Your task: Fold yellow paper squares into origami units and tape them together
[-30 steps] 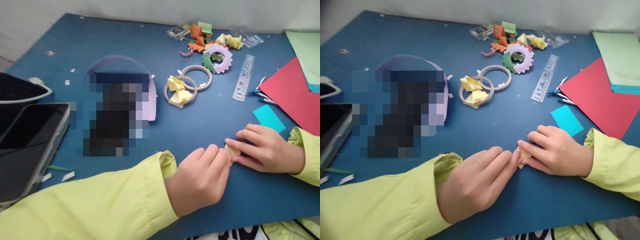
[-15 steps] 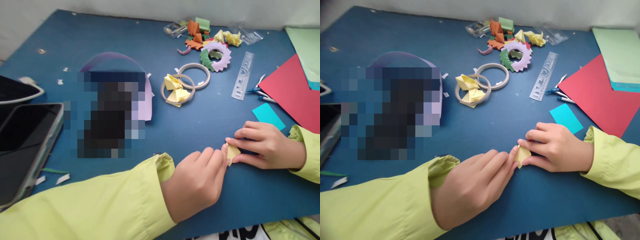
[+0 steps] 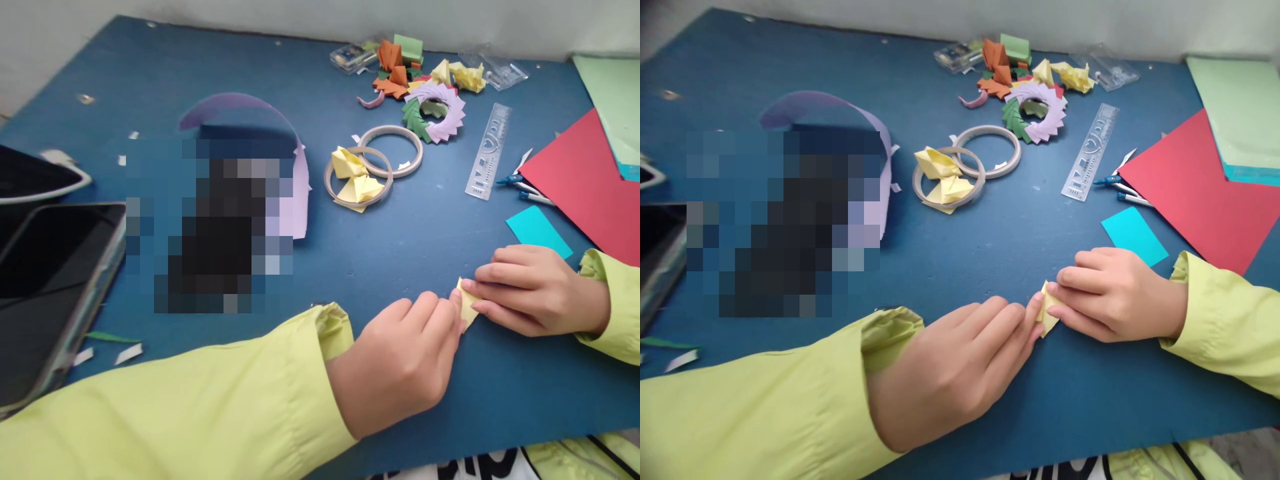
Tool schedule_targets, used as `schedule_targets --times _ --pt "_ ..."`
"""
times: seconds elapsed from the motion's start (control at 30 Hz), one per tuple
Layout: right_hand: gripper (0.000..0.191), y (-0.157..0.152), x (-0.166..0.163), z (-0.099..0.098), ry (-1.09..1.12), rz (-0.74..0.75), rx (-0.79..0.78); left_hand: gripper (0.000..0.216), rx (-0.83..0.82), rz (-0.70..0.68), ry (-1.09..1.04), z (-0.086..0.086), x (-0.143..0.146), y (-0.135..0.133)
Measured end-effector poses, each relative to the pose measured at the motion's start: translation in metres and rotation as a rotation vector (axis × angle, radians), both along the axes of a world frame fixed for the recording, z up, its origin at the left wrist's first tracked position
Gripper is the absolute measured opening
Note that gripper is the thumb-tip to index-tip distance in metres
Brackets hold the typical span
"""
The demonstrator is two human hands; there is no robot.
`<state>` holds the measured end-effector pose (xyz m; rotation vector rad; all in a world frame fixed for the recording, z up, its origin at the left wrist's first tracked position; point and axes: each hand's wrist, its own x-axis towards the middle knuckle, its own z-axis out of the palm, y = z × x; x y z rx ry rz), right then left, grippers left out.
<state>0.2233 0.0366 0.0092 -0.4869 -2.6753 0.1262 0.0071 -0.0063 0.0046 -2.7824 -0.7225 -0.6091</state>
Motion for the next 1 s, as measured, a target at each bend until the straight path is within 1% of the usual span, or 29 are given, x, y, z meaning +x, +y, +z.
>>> schedule_targets --times 0.07,0.17,0.27,0.33,0.53,0.7,0.87,1.0 --pt "0.012 -0.0002 -0.0004 -0.0003 -0.009 -0.004 0.025 0.018 -0.017 -0.009 -0.01 -0.001 0.0003 0.0006" --pt "0.01 -0.0007 -0.0008 -0.0015 -0.028 -0.006 0.081 0.022 -0.016 -0.013 -0.004 -0.0009 0.0 0.0015" --pt "0.014 -0.001 -0.001 -0.0026 -0.034 -0.022 0.109 0.027 -0.002 -0.02 0.013 0.0003 -0.0004 0.0027" --pt "0.017 -0.001 -0.0011 -0.0025 -0.035 -0.019 0.113 0.027 -0.009 -0.018 0.017 0.0008 -0.0001 0.0036" --pt "0.016 -0.0014 -0.0016 -0.0017 -0.072 -0.011 0.101 0.026 -0.007 -0.025 0.012 -0.0004 0.0004 0.003" --pt "0.023 -0.0022 -0.0018 -0.004 -0.025 -0.059 0.024 0.025 0.001 -0.029 0.019 -0.0006 -0.0006 0.0008" --pt "0.02 -0.0022 -0.0021 -0.0044 -0.072 -0.031 0.067 0.025 -0.008 -0.029 0.028 -0.0008 -0.0008 0.0018" --pt "0.019 -0.0025 -0.0024 -0.0034 -0.08 -0.035 0.057 0.021 -0.009 -0.062 0.048 0.0004 -0.0021 0.0022"
